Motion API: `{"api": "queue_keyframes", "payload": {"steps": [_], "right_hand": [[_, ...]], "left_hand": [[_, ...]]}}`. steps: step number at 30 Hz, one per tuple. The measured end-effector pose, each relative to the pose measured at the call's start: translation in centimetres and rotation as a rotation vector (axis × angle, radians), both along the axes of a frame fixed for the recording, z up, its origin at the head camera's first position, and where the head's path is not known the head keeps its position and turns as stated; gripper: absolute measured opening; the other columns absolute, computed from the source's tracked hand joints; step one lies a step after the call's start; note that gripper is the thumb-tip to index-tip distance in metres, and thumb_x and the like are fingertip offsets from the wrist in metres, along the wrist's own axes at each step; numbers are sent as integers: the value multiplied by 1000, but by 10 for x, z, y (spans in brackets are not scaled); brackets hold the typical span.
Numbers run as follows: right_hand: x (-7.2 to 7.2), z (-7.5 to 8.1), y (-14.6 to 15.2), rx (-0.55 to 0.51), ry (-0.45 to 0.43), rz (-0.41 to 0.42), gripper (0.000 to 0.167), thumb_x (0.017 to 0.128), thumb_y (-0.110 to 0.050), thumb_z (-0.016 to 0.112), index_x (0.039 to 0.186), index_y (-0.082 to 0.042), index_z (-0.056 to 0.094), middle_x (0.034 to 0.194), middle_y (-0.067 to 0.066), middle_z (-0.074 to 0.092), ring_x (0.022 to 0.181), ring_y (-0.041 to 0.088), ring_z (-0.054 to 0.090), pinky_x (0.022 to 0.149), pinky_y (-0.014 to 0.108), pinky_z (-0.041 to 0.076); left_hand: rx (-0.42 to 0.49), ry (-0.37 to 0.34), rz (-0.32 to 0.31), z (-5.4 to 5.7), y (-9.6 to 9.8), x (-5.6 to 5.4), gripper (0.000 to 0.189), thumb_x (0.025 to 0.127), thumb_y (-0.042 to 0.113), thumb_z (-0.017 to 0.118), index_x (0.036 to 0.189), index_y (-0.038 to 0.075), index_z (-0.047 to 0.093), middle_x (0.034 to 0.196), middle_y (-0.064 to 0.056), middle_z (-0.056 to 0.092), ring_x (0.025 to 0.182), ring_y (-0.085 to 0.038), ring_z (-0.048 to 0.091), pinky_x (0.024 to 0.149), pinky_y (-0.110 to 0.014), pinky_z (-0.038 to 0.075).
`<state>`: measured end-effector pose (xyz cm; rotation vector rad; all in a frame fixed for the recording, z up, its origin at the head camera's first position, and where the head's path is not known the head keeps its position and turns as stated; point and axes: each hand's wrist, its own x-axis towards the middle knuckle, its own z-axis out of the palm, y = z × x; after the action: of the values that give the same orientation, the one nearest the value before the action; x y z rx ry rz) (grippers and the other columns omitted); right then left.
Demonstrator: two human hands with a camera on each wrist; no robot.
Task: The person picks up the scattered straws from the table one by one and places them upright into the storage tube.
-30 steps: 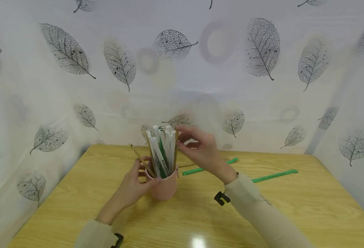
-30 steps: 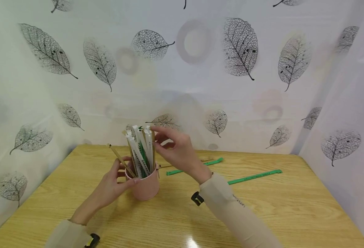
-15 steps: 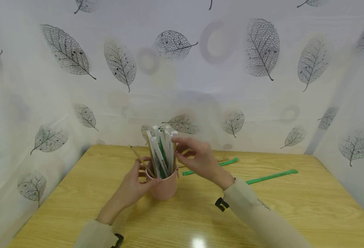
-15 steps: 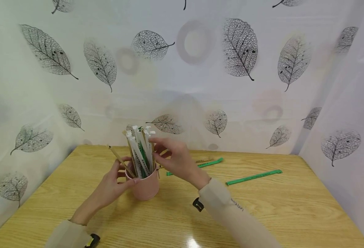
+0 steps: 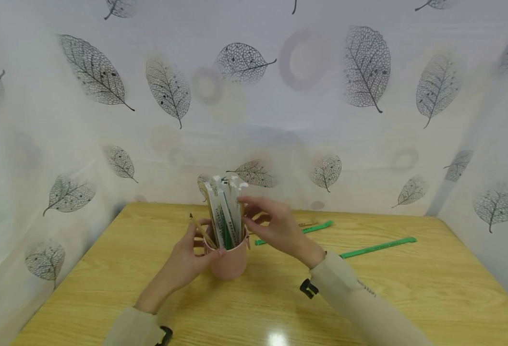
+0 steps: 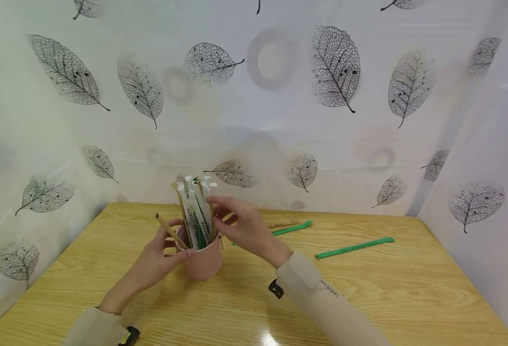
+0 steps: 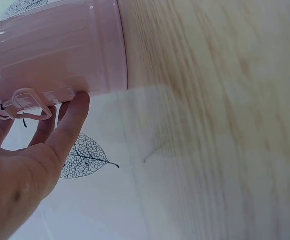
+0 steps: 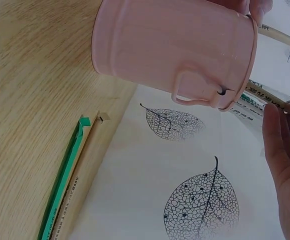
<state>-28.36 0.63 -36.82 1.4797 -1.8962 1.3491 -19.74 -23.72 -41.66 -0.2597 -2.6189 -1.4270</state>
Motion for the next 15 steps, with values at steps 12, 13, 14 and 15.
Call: {"api": "queue_keyframes", "payload": {"steps": [12, 13, 14, 15], "right_hand": [[-8, 6, 14, -57, 15, -6, 55, 86, 11, 72, 138, 4, 53, 90, 16, 75, 78, 24, 74, 64, 28, 63], [-10, 6, 16, -66, 13, -13, 54, 86, 11, 72, 137, 5, 53, 90, 17, 75, 77, 25, 74, 63, 28, 63], [-11, 6, 19, -72, 8, -17, 53, 86, 12, 71, 135, 5, 54, 89, 17, 74, 77, 25, 73, 63, 29, 63], [-12, 6, 22, -67, -2, -33, 50, 87, 11, 71, 134, 4, 55, 88, 16, 74, 76, 24, 73, 63, 29, 63]], "left_hand": [[-10, -21, 17, 2, 1, 0, 68, 92, 34, 77, 145, 25, 37, 130, -22, 57, 113, -33, 67, 85, -39, 61], [-10, -19, 16, 1, 1, 0, 68, 92, 34, 77, 145, 24, 37, 130, -22, 57, 112, -33, 67, 85, -39, 61], [-13, -19, 19, 1, 1, 1, 67, 92, 34, 77, 145, 24, 37, 130, -22, 58, 113, -33, 67, 85, -39, 61], [-16, -19, 19, 1, 1, 1, 67, 92, 34, 77, 145, 24, 37, 130, -21, 57, 113, -33, 66, 85, -39, 61]]}}
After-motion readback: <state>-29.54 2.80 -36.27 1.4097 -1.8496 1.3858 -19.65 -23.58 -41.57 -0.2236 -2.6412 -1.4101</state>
